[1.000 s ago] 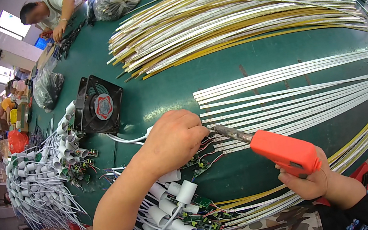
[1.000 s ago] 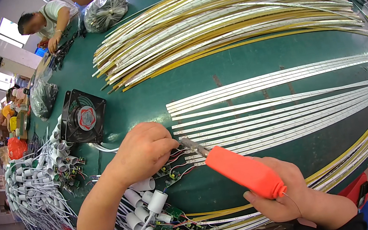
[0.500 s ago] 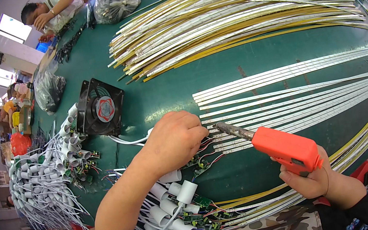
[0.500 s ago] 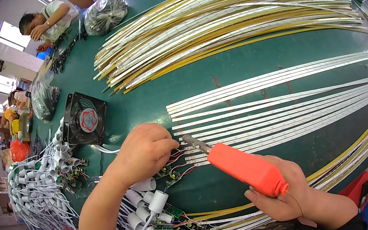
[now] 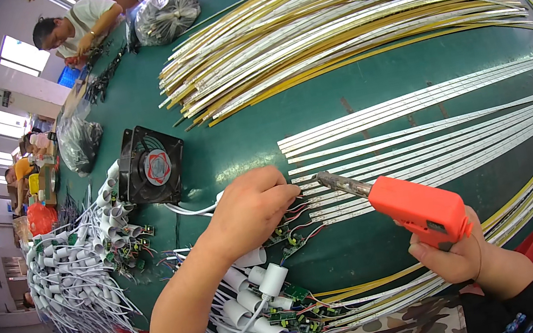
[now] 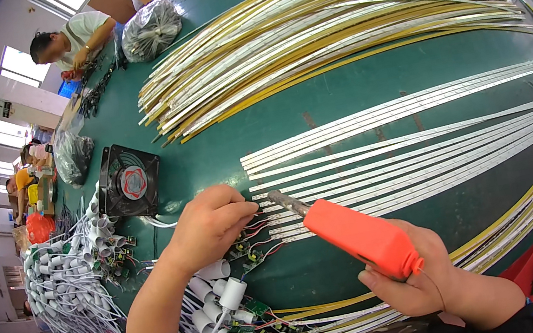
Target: The person solders wire connections from electronic socket components onto LED light strips using a handheld soldering tool.
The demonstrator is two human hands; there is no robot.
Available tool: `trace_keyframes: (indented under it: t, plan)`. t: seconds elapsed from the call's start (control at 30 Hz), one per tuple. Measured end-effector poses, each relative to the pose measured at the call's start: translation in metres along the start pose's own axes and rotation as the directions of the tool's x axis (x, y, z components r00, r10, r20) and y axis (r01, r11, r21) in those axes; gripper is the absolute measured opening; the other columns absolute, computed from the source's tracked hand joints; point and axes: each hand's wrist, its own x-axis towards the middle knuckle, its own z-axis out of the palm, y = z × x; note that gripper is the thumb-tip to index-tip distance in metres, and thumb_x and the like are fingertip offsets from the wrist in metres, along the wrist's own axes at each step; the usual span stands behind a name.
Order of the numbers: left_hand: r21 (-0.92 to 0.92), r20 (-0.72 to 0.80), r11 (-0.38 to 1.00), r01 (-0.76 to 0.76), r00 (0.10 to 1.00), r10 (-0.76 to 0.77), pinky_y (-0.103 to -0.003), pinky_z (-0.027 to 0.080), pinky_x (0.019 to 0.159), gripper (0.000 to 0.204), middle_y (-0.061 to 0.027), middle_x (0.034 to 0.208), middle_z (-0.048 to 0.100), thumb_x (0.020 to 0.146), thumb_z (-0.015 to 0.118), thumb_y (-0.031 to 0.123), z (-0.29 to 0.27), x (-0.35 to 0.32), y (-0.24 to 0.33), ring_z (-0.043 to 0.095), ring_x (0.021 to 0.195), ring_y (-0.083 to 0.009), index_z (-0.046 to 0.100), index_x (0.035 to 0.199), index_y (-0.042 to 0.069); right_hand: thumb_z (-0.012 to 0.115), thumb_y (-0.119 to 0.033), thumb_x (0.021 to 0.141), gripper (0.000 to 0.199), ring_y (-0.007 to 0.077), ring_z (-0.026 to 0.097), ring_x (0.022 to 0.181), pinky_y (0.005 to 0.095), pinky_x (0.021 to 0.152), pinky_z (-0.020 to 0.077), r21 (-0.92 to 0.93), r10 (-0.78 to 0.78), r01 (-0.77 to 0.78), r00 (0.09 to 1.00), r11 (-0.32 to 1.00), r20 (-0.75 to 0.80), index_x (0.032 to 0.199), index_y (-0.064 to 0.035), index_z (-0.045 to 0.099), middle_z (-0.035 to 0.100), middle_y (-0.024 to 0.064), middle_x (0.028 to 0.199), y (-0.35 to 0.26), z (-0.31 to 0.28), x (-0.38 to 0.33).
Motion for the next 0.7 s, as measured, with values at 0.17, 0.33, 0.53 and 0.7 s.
trace_keyframes:
  t: [0.17,0.33,0.53,0.7]
  plan:
    - [-0.042,-0.062,0.999,0.013,0.998,-0.015,-0.040,0.055,0.073,0.017,-0.0089,0.092,0.068,0.079,0.077,0.004,0.0020,-0.0050,-0.0025,0.067,0.085,-0.0303,0.069,0.095,0.007,0.075,-0.006,0.081,0.044,0.0165,0.058,0.065,0.0308,0.064,0.0481,0.056,0.057,-0.056,0.998,0.997,-0.009,0.121,0.0016,0.060,0.063,0.0053,0.085,0.0026,0.0004,-0.0023]
    - [-0.137,-0.041,0.987,0.087,0.995,-0.093,-0.039,0.056,0.076,0.017,-0.0104,0.092,0.068,0.079,0.077,0.002,0.0020,-0.0087,-0.0043,0.068,0.090,-0.0306,0.067,0.092,0.005,0.075,-0.006,0.081,0.042,0.0161,0.058,0.067,0.0307,0.065,0.0482,0.066,0.073,-0.073,0.997,0.995,-0.004,0.120,0.0005,0.061,0.062,0.0063,0.088,0.0012,0.0008,-0.0015]
    - [-0.168,-0.033,0.981,0.101,0.994,-0.108,-0.040,0.056,0.076,0.017,-0.0099,0.091,0.068,0.078,0.075,0.000,0.0008,-0.0097,-0.0055,0.068,0.089,-0.0317,0.066,0.091,0.005,0.075,-0.008,0.081,0.040,0.0162,0.058,0.068,0.0307,0.066,0.0486,0.066,0.099,-0.099,0.995,0.993,0.001,0.118,0.0004,0.061,0.062,0.0065,0.089,0.0020,0.0003,-0.0035]
    - [-0.071,-0.038,0.997,0.001,0.999,-0.004,-0.042,0.055,0.074,0.017,-0.0092,0.090,0.068,0.076,0.074,0.001,0.0025,-0.0032,-0.0048,0.067,0.086,-0.0327,0.066,0.091,0.005,0.075,-0.007,0.081,0.043,0.0160,0.059,0.067,0.0304,0.065,0.0485,0.044,0.080,-0.080,0.997,0.996,0.010,0.120,0.0009,0.061,0.063,0.0056,0.087,0.0024,0.0008,-0.0033]
